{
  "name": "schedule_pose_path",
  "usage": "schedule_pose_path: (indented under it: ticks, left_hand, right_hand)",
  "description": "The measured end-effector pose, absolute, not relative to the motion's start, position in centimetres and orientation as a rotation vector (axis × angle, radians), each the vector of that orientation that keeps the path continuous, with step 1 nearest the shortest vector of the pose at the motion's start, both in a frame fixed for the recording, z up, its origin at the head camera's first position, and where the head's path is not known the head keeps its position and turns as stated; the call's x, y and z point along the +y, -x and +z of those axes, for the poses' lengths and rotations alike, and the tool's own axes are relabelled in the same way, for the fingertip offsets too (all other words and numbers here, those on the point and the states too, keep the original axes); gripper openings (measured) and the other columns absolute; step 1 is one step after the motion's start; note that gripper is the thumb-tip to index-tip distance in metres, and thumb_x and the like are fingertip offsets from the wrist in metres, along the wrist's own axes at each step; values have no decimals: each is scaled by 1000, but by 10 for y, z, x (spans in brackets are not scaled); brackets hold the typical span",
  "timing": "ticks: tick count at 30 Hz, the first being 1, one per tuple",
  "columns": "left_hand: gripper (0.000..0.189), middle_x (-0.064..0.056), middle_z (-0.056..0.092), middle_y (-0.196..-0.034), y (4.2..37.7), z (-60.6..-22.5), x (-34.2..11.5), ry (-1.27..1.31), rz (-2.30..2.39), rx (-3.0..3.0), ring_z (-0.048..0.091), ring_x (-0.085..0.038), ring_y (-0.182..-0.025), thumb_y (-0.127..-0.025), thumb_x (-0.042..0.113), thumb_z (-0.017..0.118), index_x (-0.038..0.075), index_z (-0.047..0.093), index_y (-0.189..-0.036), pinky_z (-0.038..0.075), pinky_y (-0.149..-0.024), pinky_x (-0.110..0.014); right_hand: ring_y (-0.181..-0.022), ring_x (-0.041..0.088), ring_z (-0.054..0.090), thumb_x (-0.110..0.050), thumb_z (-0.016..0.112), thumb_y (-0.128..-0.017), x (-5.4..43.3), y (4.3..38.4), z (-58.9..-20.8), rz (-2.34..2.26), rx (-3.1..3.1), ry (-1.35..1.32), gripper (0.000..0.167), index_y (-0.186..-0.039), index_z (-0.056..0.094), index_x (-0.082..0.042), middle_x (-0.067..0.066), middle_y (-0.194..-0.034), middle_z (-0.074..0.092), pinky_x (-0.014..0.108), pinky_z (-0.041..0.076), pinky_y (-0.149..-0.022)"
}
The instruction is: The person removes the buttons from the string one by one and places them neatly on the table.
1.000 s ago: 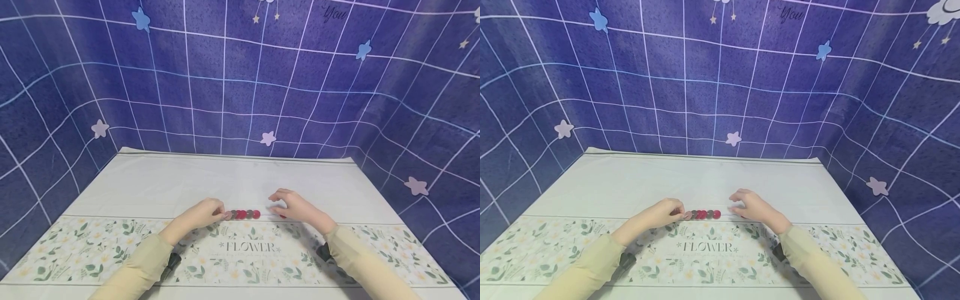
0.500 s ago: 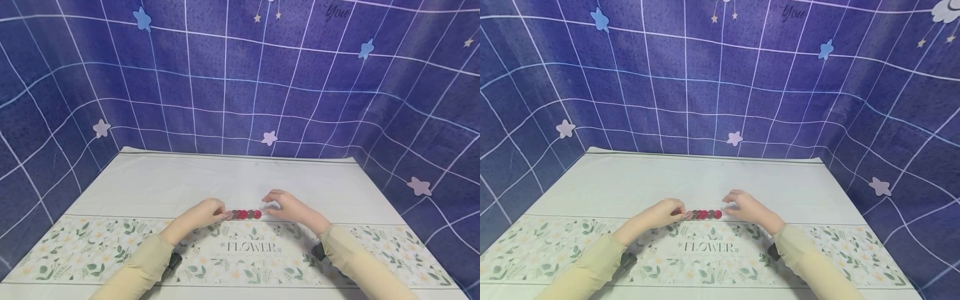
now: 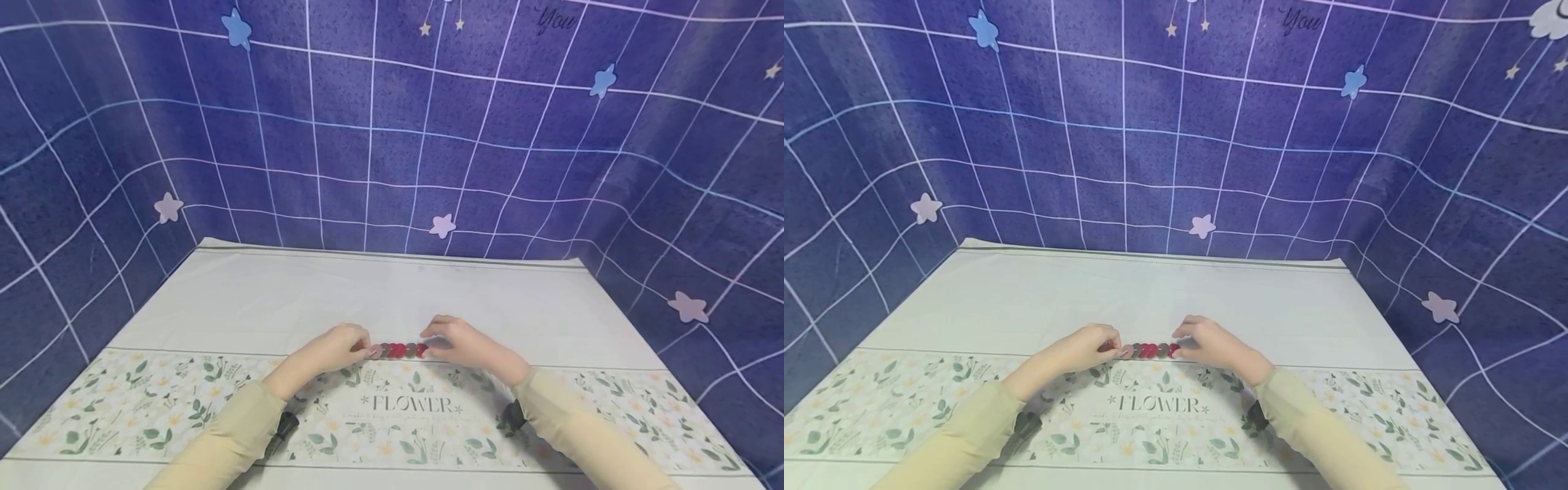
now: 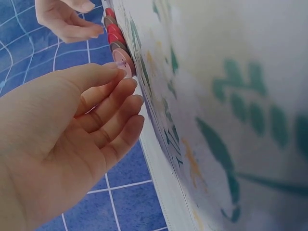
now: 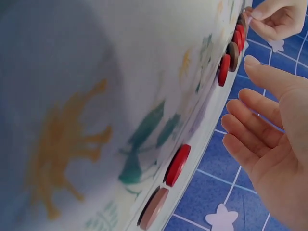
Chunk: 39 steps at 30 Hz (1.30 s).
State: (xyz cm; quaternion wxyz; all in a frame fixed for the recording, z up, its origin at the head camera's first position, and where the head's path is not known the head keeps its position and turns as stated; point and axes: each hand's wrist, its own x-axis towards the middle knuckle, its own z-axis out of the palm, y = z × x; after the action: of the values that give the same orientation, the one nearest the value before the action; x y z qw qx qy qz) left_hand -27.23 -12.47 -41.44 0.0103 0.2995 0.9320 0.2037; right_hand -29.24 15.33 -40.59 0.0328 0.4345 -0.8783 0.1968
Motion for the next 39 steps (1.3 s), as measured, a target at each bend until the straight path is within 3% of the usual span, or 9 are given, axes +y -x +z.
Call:
schedule_pose_path:
  ticks: [17, 39]
  left_hand:
    - [8, 9, 59, -75, 272, -415, -125, -875, 652, 2911, 53, -5, -72, -88, 19, 64, 15, 63, -81, 50, -74, -28]
    - [9, 8, 60, -76, 272, -415, -125, -890, 636, 2908, 54, -5, -72, -88, 18, 64, 15, 62, -80, 50, -73, -27]
  right_hand:
    - [-100, 19, 60, -26, 69, -85, 146, 292, -409, 542, -2796, -1305, 35, -111, 64, -4, 5, -104, 64, 36, 48, -92]
    - [-85, 10, 55, -31, 72, -81, 143, 296, -416, 528, -2824, -1291, 37, -107, 66, -7, -1, -93, 58, 28, 50, -83]
